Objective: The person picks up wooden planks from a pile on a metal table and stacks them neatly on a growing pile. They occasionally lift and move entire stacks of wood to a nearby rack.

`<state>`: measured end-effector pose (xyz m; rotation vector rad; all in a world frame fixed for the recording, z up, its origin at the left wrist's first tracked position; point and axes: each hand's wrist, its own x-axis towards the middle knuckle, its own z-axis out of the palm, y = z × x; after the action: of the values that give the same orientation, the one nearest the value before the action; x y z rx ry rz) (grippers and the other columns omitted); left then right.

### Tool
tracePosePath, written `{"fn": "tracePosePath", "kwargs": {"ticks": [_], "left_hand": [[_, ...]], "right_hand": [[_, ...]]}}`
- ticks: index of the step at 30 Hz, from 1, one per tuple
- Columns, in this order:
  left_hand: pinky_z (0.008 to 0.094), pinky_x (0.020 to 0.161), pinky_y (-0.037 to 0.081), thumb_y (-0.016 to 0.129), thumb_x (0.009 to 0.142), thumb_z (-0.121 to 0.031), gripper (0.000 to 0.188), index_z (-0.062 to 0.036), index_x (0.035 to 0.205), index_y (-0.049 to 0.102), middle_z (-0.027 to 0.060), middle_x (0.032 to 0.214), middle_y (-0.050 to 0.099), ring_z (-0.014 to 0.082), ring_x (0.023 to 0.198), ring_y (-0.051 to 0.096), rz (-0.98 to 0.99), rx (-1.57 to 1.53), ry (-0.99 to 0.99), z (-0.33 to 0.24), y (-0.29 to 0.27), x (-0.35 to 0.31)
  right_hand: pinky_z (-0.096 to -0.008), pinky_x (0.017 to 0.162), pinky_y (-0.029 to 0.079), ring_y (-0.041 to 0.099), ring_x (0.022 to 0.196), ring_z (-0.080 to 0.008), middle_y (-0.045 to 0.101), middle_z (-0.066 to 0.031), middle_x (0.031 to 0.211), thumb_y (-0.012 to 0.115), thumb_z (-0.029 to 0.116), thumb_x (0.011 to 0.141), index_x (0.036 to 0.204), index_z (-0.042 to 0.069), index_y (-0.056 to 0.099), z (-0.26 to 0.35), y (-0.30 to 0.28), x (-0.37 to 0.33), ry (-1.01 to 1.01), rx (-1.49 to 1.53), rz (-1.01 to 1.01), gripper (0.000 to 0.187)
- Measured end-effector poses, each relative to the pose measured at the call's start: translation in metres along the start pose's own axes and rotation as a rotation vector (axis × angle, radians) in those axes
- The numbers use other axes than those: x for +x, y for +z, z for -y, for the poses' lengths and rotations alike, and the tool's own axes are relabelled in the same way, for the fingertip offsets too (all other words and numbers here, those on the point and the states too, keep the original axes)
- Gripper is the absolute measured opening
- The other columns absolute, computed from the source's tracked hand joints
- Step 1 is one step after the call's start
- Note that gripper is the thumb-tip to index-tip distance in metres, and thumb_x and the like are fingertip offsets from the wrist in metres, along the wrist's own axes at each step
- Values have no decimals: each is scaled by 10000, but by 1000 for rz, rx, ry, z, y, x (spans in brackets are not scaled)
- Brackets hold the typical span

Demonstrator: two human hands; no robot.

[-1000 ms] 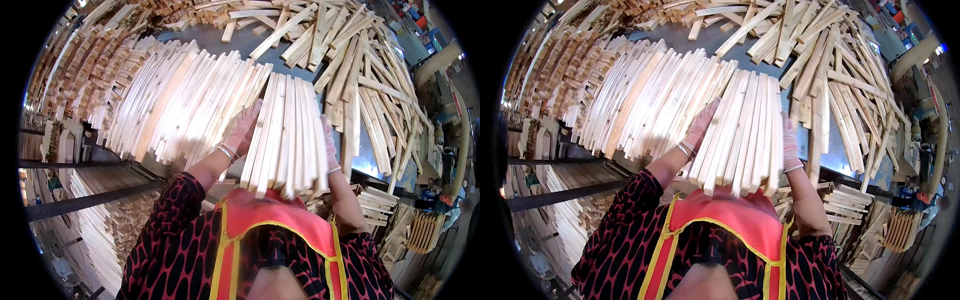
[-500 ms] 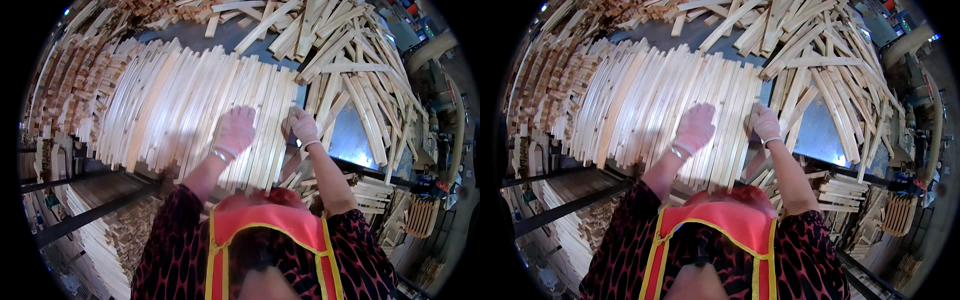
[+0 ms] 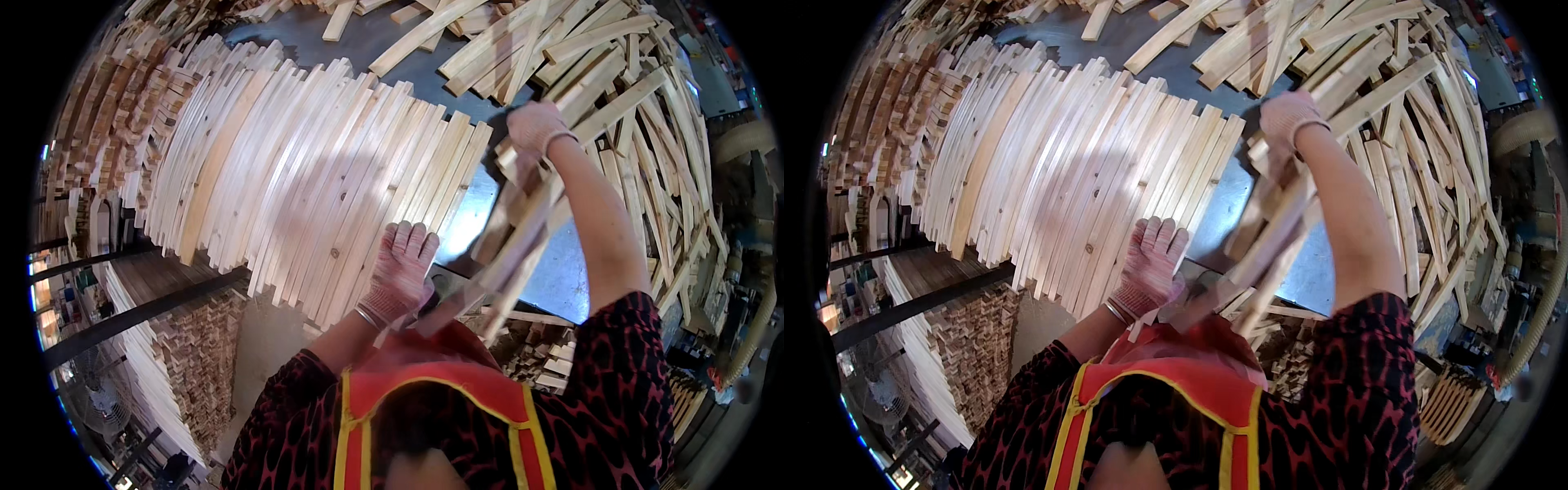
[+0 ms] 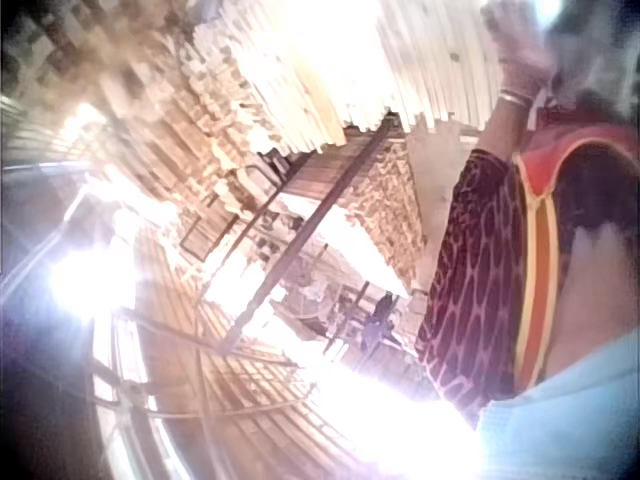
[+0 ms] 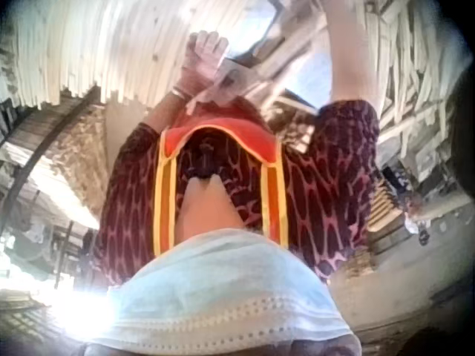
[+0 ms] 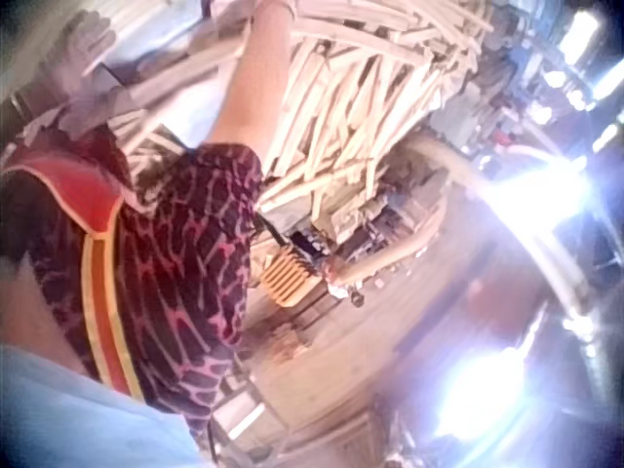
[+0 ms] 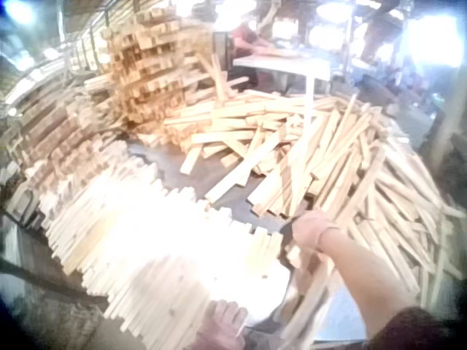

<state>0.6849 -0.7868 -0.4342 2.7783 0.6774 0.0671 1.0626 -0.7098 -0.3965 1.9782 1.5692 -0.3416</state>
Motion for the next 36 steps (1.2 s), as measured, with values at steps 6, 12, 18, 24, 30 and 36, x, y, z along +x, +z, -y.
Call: {"fn": "tracePosePath", "kwargs": {"ticks": [6, 12, 18, 24, 30, 36], "left_hand": [[556, 1262, 250, 660, 721, -336, 705, -36, 1357, 607, 189, 1408, 548, 386, 1388, 459, -37, 1, -15, 0, 5, 4], [552, 1260, 240, 613, 884, -494, 735, -43, 1458, 529, 175, 1487, 523, 385, 1451, 420, 134, 200, -12, 2, 0, 4], [493, 1280, 218, 537, 975, -640, 818, -68, 1554, 459, 147, 1618, 446, 333, 1526, 366, 314, 131, 54, 28, -28, -16], [410, 1168, 398, 749, 903, -331, 673, -33, 1467, 535, 170, 1527, 501, 320, 1414, 478, -346, 57, -317, 127, -9, -126], [382, 996, 562, 717, 973, -229, 507, -88, 1446, 604, 118, 1366, 600, 282, 1155, 642, -870, -429, -1032, 219, 3, -250], [453, 1020, 550, 708, 1016, -324, 380, -95, 1316, 666, 114, 1238, 717, 300, 1113, 679, -995, -1892, -1329, 226, 13, -231]], "right_hand": [[-410, 1135, 411, 666, 1198, -310, 749, -148, 1196, 561, 185, 892, 992, 70, 827, -72, 163, -115, 72, -133, -74, 306], [-460, 1035, 527, 689, 1191, -340, 750, -127, 1251, 620, 249, 914, 1309, 32, 717, -47, 136, -162, 221, 405, -109, 461], [-436, 1043, 512, 682, 1227, -398, 705, -272, 1314, 706, 419, 933, 1504, -22, 485, 119, 93, -129, 206, 1298, -261, 755], [-406, 983, 533, 702, 1121, -375, 715, -272, 1221, 794, 394, 883, 1521, -2, 421, 190, 110, -91, 174, 1554, -357, 839], [-493, 967, 552, 691, 1129, -409, 695, -234, 1241, 723, 307, 947, 1453, 24, 532, 125, 44, -68, 264, 761, -622, 610], [-514, 1009, 534, 659, 1214, -378, 670, -197, 1286, 693, 253, 937, 1332, 94, 571, 72, -23, 53, 237, 372, -801, 443]]}}
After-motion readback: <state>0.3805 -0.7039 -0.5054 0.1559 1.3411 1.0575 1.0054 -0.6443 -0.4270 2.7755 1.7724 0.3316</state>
